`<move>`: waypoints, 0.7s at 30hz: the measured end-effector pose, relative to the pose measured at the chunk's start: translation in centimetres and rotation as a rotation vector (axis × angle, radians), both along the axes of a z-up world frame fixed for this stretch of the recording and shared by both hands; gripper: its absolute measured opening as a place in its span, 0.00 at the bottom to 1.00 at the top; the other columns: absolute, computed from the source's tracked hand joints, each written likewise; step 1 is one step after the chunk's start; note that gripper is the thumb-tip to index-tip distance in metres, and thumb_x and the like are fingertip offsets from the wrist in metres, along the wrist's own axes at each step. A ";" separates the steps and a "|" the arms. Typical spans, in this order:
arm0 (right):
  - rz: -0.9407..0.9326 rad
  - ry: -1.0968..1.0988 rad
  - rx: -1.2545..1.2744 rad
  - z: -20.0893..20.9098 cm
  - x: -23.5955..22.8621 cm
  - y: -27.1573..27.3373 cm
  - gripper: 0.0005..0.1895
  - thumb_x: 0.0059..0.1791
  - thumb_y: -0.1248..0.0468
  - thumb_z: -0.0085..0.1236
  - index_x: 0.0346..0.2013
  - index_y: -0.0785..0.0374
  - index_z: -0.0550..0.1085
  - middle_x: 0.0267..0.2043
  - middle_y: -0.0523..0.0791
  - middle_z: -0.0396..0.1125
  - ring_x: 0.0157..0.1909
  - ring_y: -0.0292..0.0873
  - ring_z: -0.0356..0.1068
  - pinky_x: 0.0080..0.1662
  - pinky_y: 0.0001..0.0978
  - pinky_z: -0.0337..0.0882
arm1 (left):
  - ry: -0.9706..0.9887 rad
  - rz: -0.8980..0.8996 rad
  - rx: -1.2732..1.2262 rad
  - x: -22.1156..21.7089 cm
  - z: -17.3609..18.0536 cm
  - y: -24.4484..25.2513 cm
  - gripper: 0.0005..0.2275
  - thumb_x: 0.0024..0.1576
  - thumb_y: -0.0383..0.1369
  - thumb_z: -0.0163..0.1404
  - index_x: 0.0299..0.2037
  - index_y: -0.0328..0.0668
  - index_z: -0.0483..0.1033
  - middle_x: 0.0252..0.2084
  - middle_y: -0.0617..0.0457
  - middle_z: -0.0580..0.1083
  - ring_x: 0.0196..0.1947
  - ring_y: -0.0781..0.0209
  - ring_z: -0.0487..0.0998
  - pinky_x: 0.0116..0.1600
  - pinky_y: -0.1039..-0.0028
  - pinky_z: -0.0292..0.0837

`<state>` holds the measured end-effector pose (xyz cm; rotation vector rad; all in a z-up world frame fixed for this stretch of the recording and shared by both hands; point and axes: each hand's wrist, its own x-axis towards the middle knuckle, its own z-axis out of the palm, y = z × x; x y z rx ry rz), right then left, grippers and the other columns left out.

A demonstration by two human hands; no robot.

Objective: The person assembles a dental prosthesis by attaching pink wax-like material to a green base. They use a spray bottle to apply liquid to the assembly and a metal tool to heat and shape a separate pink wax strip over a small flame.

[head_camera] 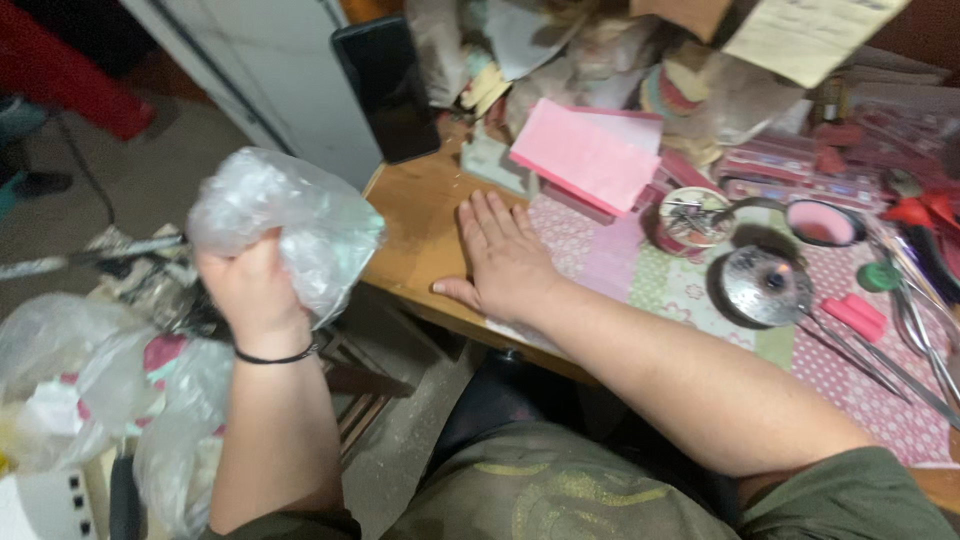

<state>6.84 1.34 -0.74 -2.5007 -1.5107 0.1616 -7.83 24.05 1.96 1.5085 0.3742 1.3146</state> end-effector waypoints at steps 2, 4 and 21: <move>-0.021 0.008 -0.098 0.4 0.1 2.7 0.62 0.49 0.22 0.33 0.78 0.70 0.41 0.82 0.61 0.34 0.82 0.61 0.30 0.76 0.57 0.34 | 0.003 0.042 -0.017 -3.0 2.9 -0.4 0.14 0.56 0.20 0.58 0.50 0.44 0.76 0.50 0.54 0.75 0.54 0.63 0.75 0.66 0.62 0.72; -0.045 0.017 -0.198 0.9 0.0 5.2 0.65 0.47 0.19 0.27 0.78 0.68 0.34 0.83 0.59 0.25 0.83 0.59 0.22 0.75 0.53 0.29 | 0.013 0.083 -0.035 -5.8 4.5 0.1 0.12 0.58 0.21 0.59 0.49 0.45 0.77 0.50 0.54 0.78 0.52 0.64 0.79 0.62 0.69 0.78; 0.889 0.240 -0.089 -2.8 -14.9 16.8 0.24 0.52 0.58 0.56 0.65 0.50 0.72 0.59 0.45 0.74 0.56 0.54 0.74 0.54 0.49 0.72 | 0.211 0.353 0.326 -27.2 10.8 5.8 0.15 0.54 0.25 0.52 0.52 0.33 0.73 0.50 0.52 0.73 0.52 0.61 0.74 0.60 0.70 0.71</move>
